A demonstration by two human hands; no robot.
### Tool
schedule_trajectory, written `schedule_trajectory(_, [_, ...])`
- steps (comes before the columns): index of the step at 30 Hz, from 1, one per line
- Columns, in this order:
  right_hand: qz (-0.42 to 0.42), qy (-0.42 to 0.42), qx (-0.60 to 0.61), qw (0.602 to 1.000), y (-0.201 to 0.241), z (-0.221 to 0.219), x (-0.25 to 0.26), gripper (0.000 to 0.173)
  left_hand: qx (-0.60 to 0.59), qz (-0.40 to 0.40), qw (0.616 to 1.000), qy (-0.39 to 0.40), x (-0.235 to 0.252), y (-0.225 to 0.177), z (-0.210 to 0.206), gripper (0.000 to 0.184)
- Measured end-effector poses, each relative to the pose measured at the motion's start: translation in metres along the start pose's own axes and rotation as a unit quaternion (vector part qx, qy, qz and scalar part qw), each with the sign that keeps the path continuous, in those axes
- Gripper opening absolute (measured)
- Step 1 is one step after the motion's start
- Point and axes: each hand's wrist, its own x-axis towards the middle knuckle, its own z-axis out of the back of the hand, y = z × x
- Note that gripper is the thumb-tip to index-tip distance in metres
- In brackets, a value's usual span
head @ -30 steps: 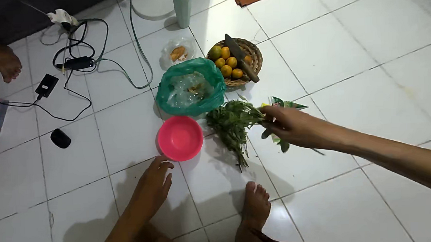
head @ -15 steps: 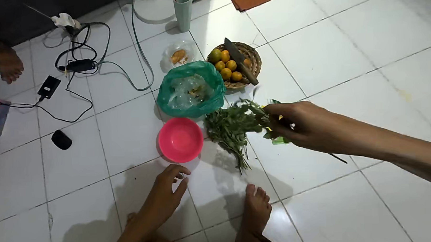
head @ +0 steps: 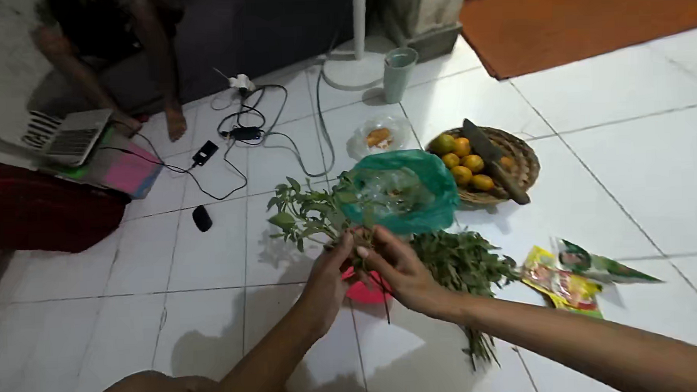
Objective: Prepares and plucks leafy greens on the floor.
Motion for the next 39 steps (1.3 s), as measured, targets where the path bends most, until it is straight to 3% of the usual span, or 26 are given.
schedule_trajectory(7, [0.073,0.011,-0.037,0.997,-0.008,-0.009,0.02,0.019,-0.038,-0.098,0.993,-0.054,0.003,-0.007,0.017,0.012])
schedule_trajectory(11, [0.09,-0.006,-0.028,0.996,-0.018,-0.018,0.021,0.022,-0.035,-0.164,0.98,-0.112,0.0,-0.002,0.017,0.016])
schedule_trajectory(14, [0.106,-0.034,-0.044,0.993,-0.024,-0.027,0.019,0.027,-0.044,-0.216,0.962,-0.161,0.001,0.002,0.018,0.009])
schedule_trajectory(18, [0.09,-0.036,-0.047,0.994,-0.018,-0.03,0.015,0.035,-0.018,-0.282,0.94,-0.192,0.0,-0.001,0.022,0.018])
schedule_trajectory(24, [0.101,0.001,-0.118,0.988,-0.012,-0.014,0.009,0.037,0.019,-0.269,0.941,-0.203,-0.007,-0.008,0.027,0.017])
schedule_trajectory(28, [0.063,0.015,-0.158,0.985,-0.008,0.0,0.005,0.033,0.04,-0.263,0.942,-0.204,-0.008,-0.013,0.025,0.013])
schedule_trajectory(32, [0.012,-0.096,-0.17,0.981,-0.002,0.017,0.006,0.028,0.078,-0.325,0.924,-0.188,-0.004,-0.012,0.026,0.012])
schedule_trajectory(35, [0.119,-0.203,-0.177,0.956,-0.001,0.038,0.017,0.02,0.083,-0.37,0.909,-0.174,0.001,-0.009,0.029,0.014])
schedule_trajectory(39, [0.349,-0.15,-0.367,0.849,0.015,0.056,0.027,0.007,0.119,-0.417,0.887,-0.159,0.006,-0.002,0.034,0.013])
